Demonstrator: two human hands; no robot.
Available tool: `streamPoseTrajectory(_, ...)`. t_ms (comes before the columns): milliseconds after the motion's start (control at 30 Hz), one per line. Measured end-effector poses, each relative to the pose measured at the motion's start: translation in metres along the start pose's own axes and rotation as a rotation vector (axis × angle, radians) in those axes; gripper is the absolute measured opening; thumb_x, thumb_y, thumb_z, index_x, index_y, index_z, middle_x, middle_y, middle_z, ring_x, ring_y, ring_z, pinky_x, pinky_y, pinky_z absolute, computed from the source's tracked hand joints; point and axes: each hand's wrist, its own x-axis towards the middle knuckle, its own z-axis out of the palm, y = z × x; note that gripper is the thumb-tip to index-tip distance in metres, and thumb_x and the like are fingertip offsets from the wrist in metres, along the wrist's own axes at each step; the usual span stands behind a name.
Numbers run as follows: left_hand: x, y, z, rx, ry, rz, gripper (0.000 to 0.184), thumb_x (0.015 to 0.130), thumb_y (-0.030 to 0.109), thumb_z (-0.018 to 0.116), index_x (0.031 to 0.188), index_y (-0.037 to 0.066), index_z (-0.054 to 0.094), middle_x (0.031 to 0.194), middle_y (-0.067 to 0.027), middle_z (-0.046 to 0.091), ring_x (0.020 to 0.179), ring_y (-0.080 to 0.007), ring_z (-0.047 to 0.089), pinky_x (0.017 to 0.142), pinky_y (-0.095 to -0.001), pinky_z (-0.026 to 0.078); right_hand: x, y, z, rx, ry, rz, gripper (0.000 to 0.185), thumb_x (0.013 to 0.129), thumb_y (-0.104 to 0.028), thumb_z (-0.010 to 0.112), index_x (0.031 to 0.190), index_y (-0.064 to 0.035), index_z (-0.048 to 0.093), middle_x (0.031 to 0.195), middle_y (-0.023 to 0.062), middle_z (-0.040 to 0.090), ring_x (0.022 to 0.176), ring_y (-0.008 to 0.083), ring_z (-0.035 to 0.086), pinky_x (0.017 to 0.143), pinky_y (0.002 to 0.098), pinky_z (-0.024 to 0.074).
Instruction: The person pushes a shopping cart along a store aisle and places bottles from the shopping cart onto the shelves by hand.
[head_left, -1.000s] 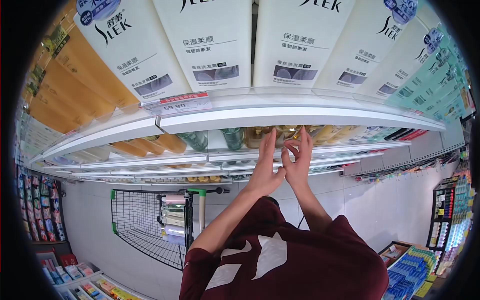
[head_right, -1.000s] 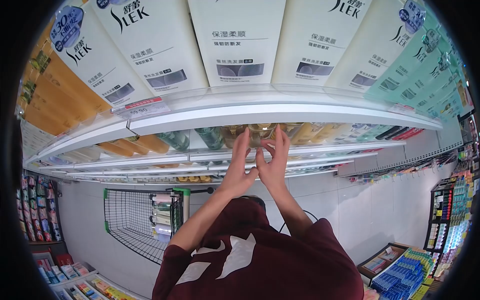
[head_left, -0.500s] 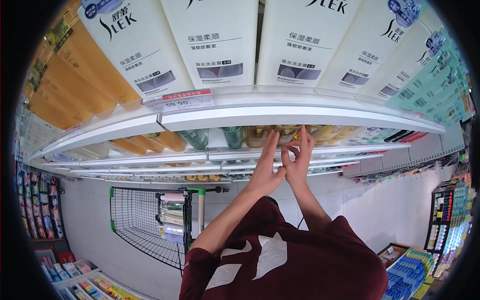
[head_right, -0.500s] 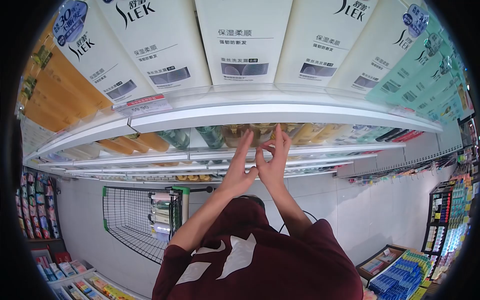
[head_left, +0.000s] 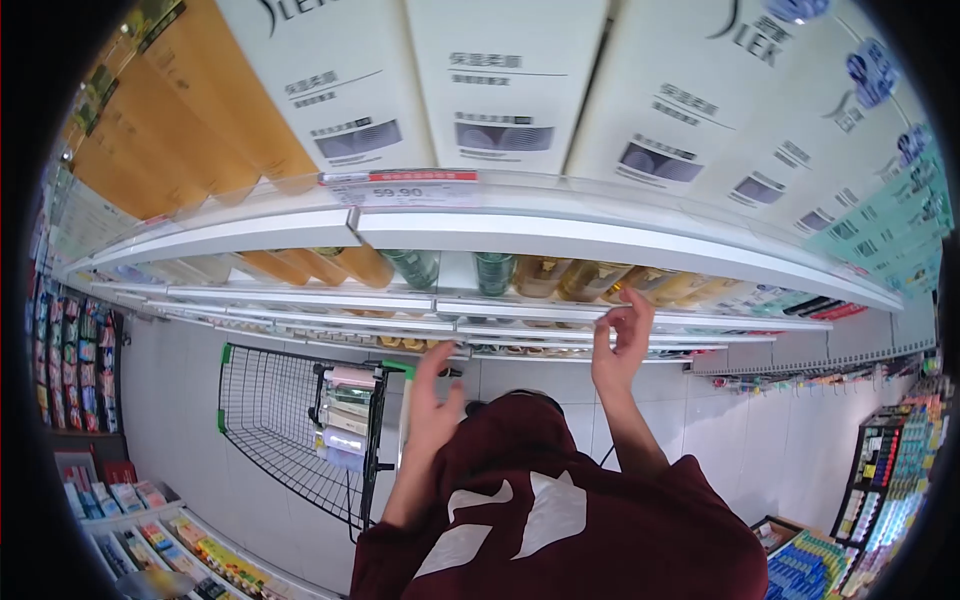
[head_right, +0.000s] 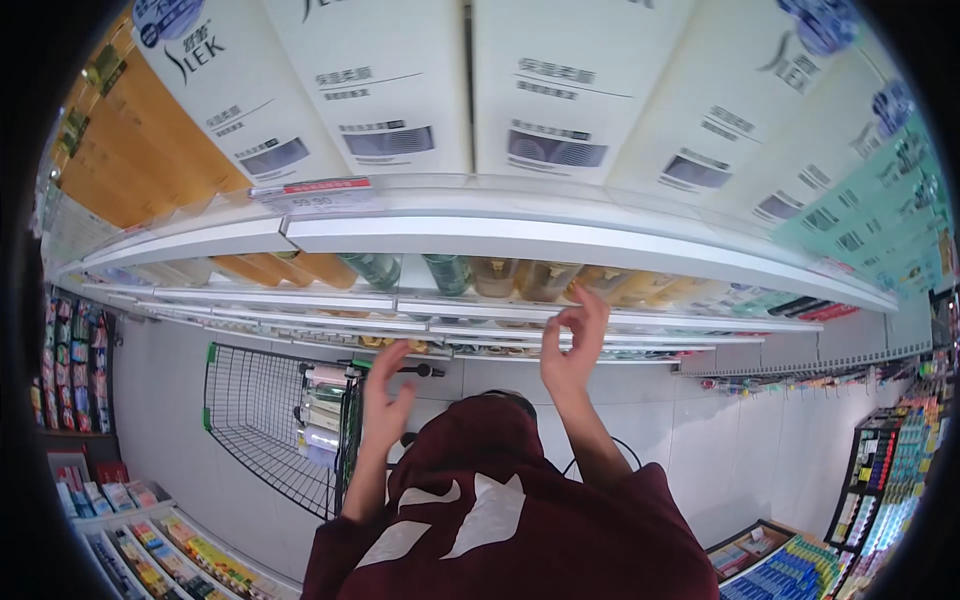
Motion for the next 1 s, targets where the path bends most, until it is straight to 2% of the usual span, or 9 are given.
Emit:
streamPoseTrajectory(167, -0.125, -0.098, -0.098, 0.474, 0.501, -0.238, 0.054, 0.085, 0.000, 0.061, 0.138, 0.000, 0.053, 0.135, -0.0190, 0.059, 0.127, -0.0354, 0.055, 0.110, -0.0448, 0.039, -0.015, -0.013, 0.008, -0.050, -0.113, -0.150, 0.021, 0.084, 0.010, 0.058, 0.101, 0.0016, 0.066, 0.095, 0.0135, 0.063, 0.079, 0.0196, 0.061, 0.073, 0.0286, 0.0495)
streamPoseTrajectory(300, -0.255, -0.165, -0.139, 0.816, 0.611, -0.583, 0.052, 0.092, 0.019, 0.064, 0.138, -0.001, 0.052, 0.133, -0.0235, 0.058, 0.124, -0.0425, 0.054, 0.106, -0.0516, 0.040, -0.026, -0.027, 0.043, -0.059, -0.357, -0.228, 0.020, 0.083, 0.009, 0.061, 0.099, -0.0003, 0.068, 0.094, 0.0144, 0.067, 0.076, 0.0235, 0.066, 0.071, 0.0305, 0.0522)
streamPoseTrajectory(400, -0.315, -0.182, -0.128, 0.692, 0.583, -0.917, 0.053, 0.096, 0.028, 0.059, 0.139, -0.001, 0.050, 0.135, -0.0245, 0.056, 0.126, -0.0441, 0.051, 0.108, -0.0532, 0.037, -0.046, -0.025, 0.081, 0.034, -0.787, -0.092, 0.019, 0.085, 0.005, 0.063, 0.102, -0.0028, 0.069, 0.098, 0.0112, 0.068, 0.075, 0.0233, 0.069, 0.071, 0.0312, 0.0557)
streamPoseTrajectory(467, -0.353, -0.220, -0.099, 0.783, 0.679, -0.668, 0.054, 0.095, 0.024, 0.059, 0.141, -0.001, 0.048, 0.136, -0.0260, 0.054, 0.130, -0.0451, 0.047, 0.111, -0.0531, 0.036, -0.063, -0.026, 0.108, 0.035, -0.996, -0.057, 0.021, 0.087, -0.002, 0.065, 0.108, -0.0042, 0.068, 0.104, 0.0103, 0.068, 0.084, 0.0261, 0.070, 0.076, 0.0340, 0.0569)
streamPoseTrajectory(567, -0.335, -0.206, -0.081, 0.843, 0.791, -0.710, 0.054, 0.091, 0.020, 0.061, 0.139, -0.001, 0.049, 0.136, -0.0252, 0.052, 0.129, -0.0451, 0.046, 0.110, -0.0524, 0.036, -0.101, 0.000, 0.151, -0.041, -1.258, -0.224, 0.028, 0.088, -0.010, 0.067, 0.116, -0.0058, 0.067, 0.119, 0.0100, 0.065, 0.108, 0.0283, 0.067, 0.091, 0.0391, 0.0546)
streamPoseTrajectory(600, -0.328, -0.198, -0.083, 0.797, 0.788, -0.740, 0.053, 0.090, 0.020, 0.062, 0.137, -0.001, 0.050, 0.135, -0.0248, 0.053, 0.128, -0.0449, 0.047, 0.109, -0.0522, 0.037, -0.114, 0.007, 0.163, -0.033, -1.290, -0.240, 0.028, 0.088, -0.010, 0.067, 0.116, -0.0058, 0.067, 0.119, 0.0100, 0.065, 0.108, 0.0283, 0.067, 0.091, 0.0391, 0.0546)
streamPoseTrajectory(700, -0.316, -0.189, -0.083, 0.799, 0.797, -0.812, 0.049, 0.088, 0.019, 0.064, 0.133, 0.003, 0.053, 0.130, -0.0208, 0.054, 0.124, -0.0413, 0.051, 0.104, -0.0501, 0.042, -0.149, 0.024, 0.200, -0.133, -1.476, -0.388, 0.039, 0.087, -0.019, 0.068, 0.123, -0.0040, 0.064, 0.142, 0.0148, 0.053, 0.140, 0.0321, 0.044, 0.115, 0.0451, 0.0370)
streamPoseTrajectory(833, -0.318, -0.190, -0.083, 0.747, 0.833, -0.827, 0.050, 0.084, 0.017, 0.065, 0.132, 0.005, 0.055, 0.130, -0.0188, 0.054, 0.124, -0.0399, 0.053, 0.102, -0.0500, 0.044, -0.188, 0.050, 0.247, -0.242, -1.567, -0.699, 0.055, 0.093, -0.033, 0.062, 0.141, -0.0059, 0.054, 0.154, 0.0199, 0.043, 0.147, 0.0341, 0.036, 0.122, 0.0498, 0.0273)
streamPoseTrajectory(1000, -0.313, -0.189, -0.079, 0.789, 0.924, -0.854, 0.049, 0.082, 0.017, 0.064, 0.130, 0.007, 0.057, 0.130, -0.0180, 0.055, 0.125, -0.0386, 0.053, 0.101, -0.0492, 0.045, -0.209, 0.041, 0.280, -0.431, -1.753, -0.721, 0.071, 0.094, -0.042, 0.058, 0.155, -0.0104, 0.040, 0.162, 0.0216, 0.033, 0.152, 0.0350, 0.029, 0.122, 0.0569, 0.0211)
